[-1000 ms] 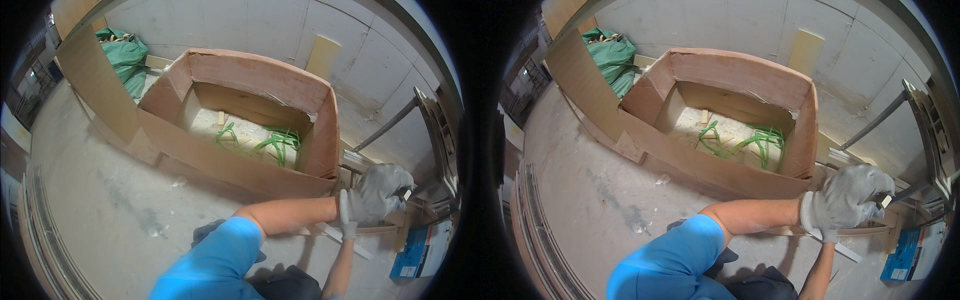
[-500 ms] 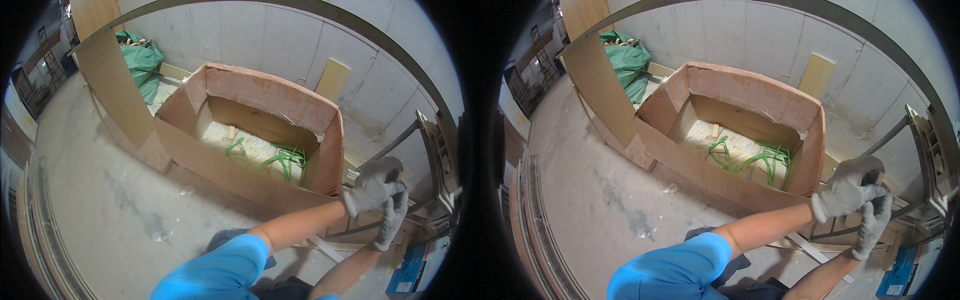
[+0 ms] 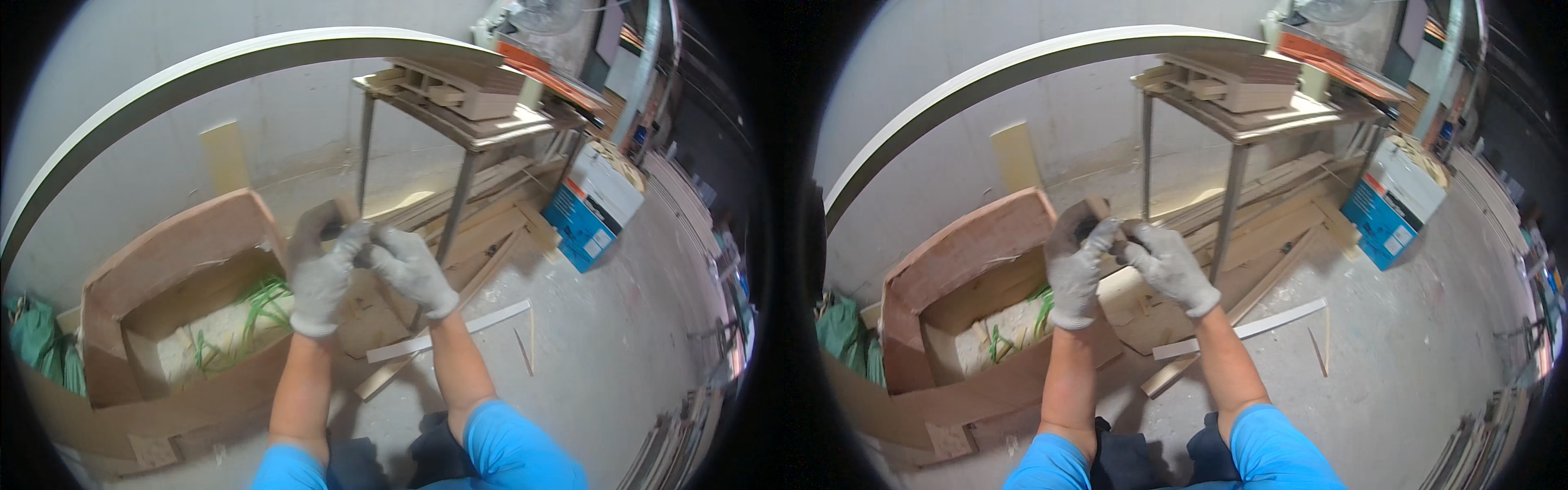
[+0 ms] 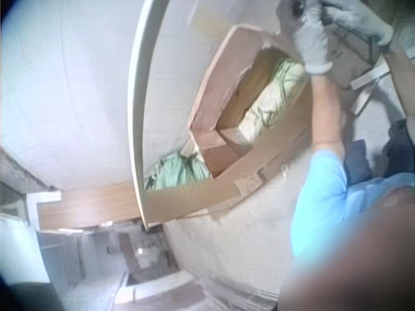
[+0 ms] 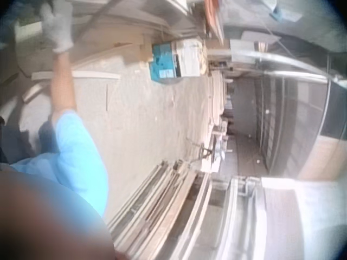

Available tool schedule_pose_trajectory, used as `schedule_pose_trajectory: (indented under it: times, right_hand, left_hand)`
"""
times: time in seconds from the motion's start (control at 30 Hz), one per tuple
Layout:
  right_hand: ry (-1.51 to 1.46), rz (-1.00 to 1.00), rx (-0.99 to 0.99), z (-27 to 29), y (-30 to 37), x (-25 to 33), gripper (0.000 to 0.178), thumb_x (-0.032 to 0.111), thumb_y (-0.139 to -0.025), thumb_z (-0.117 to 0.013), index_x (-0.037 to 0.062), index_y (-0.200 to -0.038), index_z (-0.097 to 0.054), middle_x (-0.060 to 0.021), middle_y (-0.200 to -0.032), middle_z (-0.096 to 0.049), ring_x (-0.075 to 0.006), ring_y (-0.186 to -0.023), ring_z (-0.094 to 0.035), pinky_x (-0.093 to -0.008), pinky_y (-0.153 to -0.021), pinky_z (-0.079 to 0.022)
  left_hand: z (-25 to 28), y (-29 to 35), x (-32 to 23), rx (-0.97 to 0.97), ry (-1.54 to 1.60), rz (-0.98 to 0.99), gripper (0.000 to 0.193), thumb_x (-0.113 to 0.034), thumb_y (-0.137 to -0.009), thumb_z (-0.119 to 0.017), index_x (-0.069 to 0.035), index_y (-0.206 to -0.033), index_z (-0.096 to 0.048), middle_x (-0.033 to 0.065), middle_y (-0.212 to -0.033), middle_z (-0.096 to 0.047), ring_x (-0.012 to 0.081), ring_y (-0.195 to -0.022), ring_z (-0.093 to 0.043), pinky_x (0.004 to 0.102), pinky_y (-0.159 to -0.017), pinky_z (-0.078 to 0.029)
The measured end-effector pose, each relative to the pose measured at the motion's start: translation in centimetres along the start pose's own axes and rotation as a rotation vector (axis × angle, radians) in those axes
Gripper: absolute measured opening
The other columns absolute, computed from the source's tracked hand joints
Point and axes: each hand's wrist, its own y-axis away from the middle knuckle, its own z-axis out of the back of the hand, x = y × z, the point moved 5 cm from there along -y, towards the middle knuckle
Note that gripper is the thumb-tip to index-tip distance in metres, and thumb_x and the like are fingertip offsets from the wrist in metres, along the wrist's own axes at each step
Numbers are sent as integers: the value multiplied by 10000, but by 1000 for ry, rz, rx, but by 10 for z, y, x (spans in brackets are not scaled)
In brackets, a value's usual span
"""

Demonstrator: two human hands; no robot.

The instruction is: The person assembles a curved wooden frame by inserting small wooden pieces into slots along the top edge. They repeatedly pick pieces from a cardboard box, fit them into the frame, and adjust their position. The person also handles a long white strip and places it on the frame.

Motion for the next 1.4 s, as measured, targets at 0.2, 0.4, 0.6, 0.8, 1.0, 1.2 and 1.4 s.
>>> schedule_pose_trajectory:
  times: [0.2,0.4,0.6,0.8,1.0,1.2,1.4]
  right_hand:
    - [-155,-43,-40,4,-3,-9,311,227,-958,-615,-28,-1136,-616,-118,-879,-692,-159,-782,-663,-312,-709,-529]
    - [-219,-50,-27,4,-3,-16,285,196,-956,-624,-24,-1137,-605,-99,-892,-687,-136,-811,-636,-306,-730,-523]
    - [-155,-42,-31,5,-3,-17,284,162,-966,-611,-34,-1170,-590,-101,-906,-684,-146,-824,-645,-299,-738,-529]
    - [-208,-96,-33,1,-2,-17,327,183,-973,-603,-42,-1209,-575,-124,-993,-680,-156,-873,-652,-301,-786,-539]
    - [-177,-55,-31,3,-3,-13,332,189,-969,-612,-40,-1206,-576,-123,-994,-680,-152,-894,-650,-299,-790,-541]
    - [-182,-63,-47,2,-4,-16,308,164,-958,-616,-46,-1181,-585,-119,-973,-689,-147,-857,-654,-293,-760,-538]
    - [-155,-125,-81,12,-2,-12,303,156,-948,-626,-47,-1171,-597,-111,-939,-694,-130,-822,-652,-284,-747,-534]
  left_hand:
    - [-16,2,9,86,21,18,332,-169,-890,-724,40,-1137,-649,75,-980,-684,128,-876,-629,266,-791,-505]
    - [-20,1,13,82,69,105,291,-137,-898,-709,40,-1122,-652,56,-921,-683,104,-789,-623,238,-698,-506]
    - [-21,1,18,85,108,136,342,-177,-854,-751,29,-1112,-662,93,-971,-691,157,-887,-630,291,-802,-503]
    - [-23,0,17,70,98,56,325,-149,-888,-720,34,-1145,-640,71,-971,-679,121,-829,-624,262,-741,-520]
    - [-24,1,22,84,227,176,297,-123,-916,-688,25,-1166,-629,57,-960,-669,99,-804,-616,239,-714,-517]
    - [-26,0,25,74,234,176,322,-156,-884,-724,39,-1127,-645,79,-974,-681,133,-885,-618,267,-761,-506]
    - [-27,0,25,82,244,149,399,-176,-876,-735,35,-1193,-616,96,-1064,-658,153,-957,-611,289,-835,-495]
